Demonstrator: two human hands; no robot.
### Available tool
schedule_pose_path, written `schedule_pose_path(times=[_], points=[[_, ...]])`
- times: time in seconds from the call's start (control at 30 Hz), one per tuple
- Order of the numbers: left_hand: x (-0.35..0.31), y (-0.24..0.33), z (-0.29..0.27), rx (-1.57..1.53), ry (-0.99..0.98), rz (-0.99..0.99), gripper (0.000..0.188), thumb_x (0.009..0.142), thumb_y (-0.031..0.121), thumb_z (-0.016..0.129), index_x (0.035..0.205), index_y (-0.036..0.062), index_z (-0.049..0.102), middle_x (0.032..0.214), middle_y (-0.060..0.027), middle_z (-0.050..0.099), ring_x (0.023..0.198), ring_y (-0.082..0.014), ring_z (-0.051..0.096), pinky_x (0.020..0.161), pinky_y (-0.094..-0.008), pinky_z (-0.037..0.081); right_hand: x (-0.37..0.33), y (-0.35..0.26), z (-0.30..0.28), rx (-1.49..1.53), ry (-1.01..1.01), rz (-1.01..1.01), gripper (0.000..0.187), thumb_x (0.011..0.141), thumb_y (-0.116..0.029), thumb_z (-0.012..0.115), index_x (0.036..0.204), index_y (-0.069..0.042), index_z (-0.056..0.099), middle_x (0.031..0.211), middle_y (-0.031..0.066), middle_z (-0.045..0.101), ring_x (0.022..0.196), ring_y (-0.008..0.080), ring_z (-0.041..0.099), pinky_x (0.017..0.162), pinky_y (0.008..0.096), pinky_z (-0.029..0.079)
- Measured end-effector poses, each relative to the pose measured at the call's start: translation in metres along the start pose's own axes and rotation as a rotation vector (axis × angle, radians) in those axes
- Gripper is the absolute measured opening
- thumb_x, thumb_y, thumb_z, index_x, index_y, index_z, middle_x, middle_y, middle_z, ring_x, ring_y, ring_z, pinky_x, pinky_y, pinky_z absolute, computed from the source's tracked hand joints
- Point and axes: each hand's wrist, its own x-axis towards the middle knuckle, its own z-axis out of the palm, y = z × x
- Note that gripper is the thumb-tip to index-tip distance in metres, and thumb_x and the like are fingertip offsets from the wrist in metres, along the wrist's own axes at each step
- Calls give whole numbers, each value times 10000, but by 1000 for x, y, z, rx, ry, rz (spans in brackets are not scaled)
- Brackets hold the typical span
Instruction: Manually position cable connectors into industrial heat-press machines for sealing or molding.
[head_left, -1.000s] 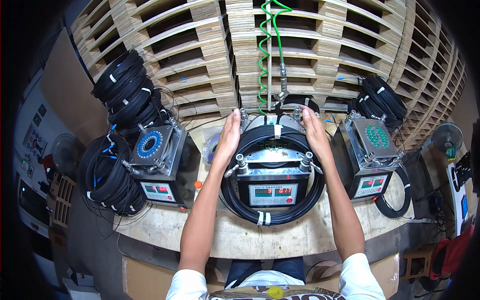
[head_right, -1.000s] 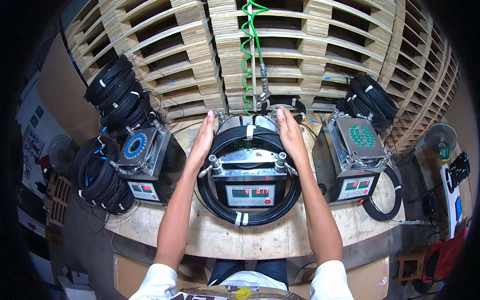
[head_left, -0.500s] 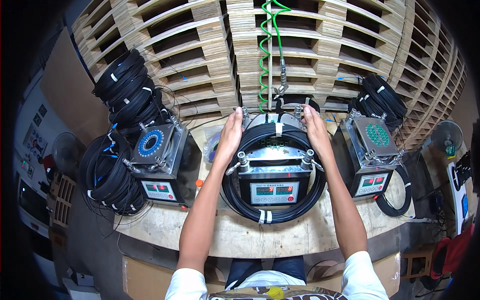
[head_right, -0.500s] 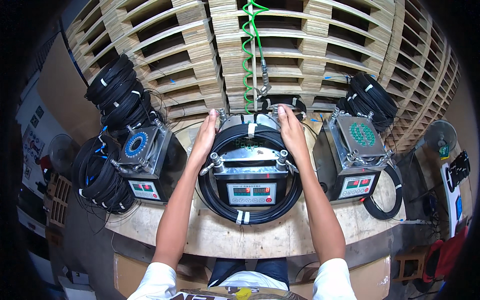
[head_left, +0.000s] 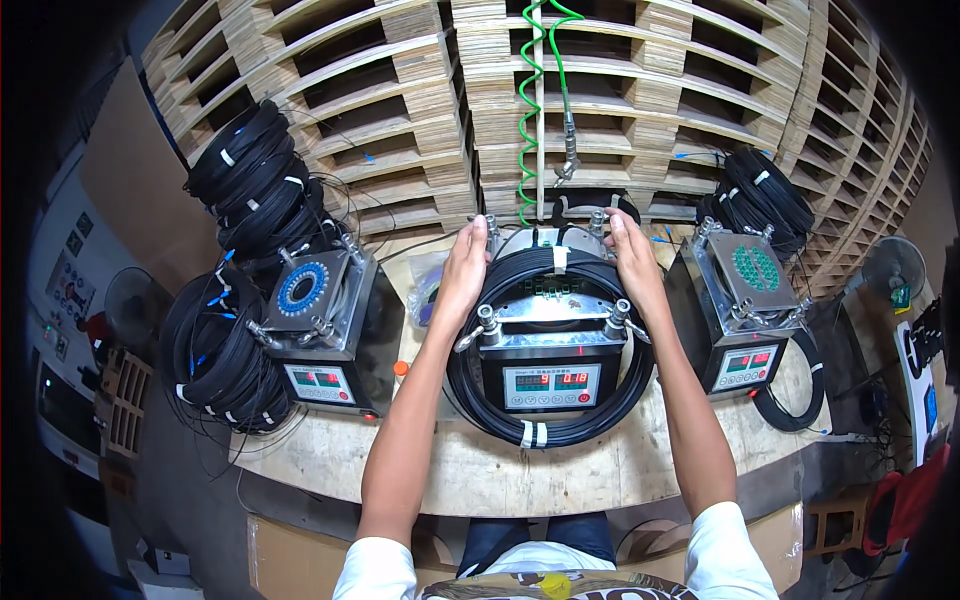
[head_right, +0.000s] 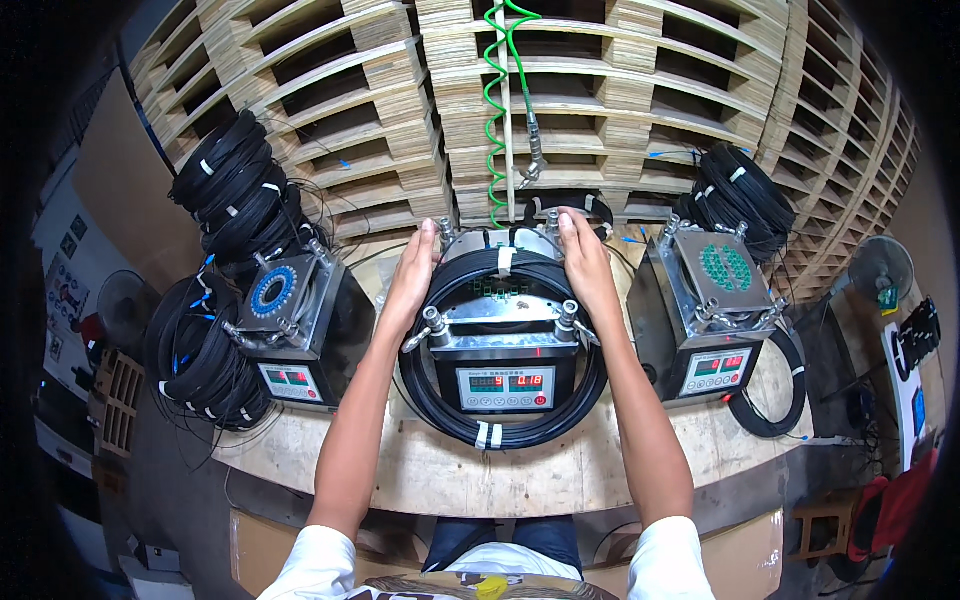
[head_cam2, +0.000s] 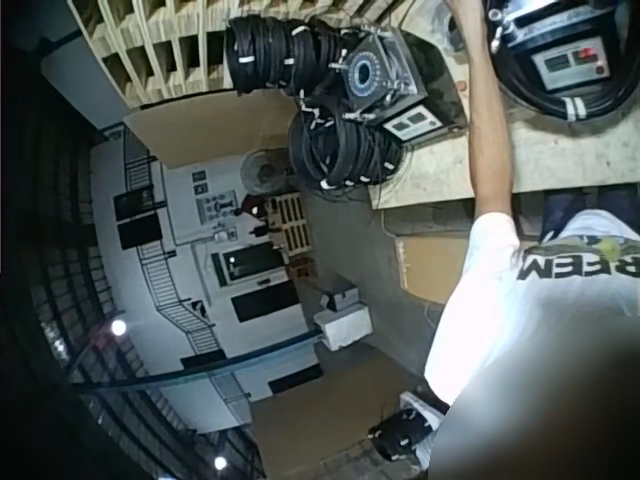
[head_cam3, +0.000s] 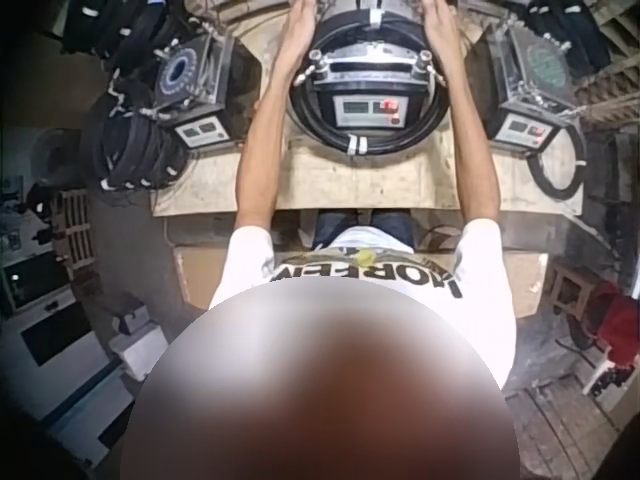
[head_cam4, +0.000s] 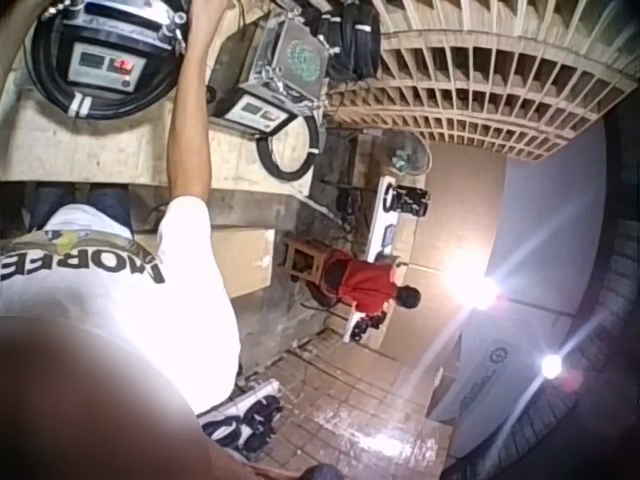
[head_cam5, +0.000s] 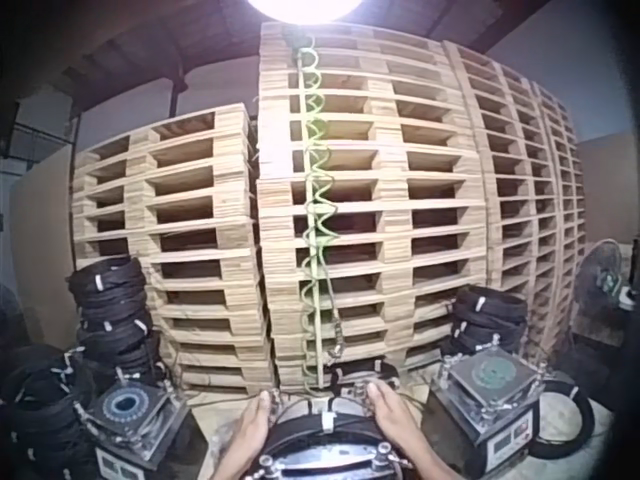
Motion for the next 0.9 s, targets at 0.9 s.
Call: schedule_pose_path(times=[0.9], points=[[-1, 2, 0, -47, -39, -25, 863, 1006, 698, 375, 1461, -31, 448, 1233, -206, 634, 947, -230, 608, 934, -359, 469, -3, -4, -1, -55, 25, -72, 526, 1104, -427, 377, 1311, 6, 592, 916, 96, 613, 861, 170, 573, 842, 309, 467]])
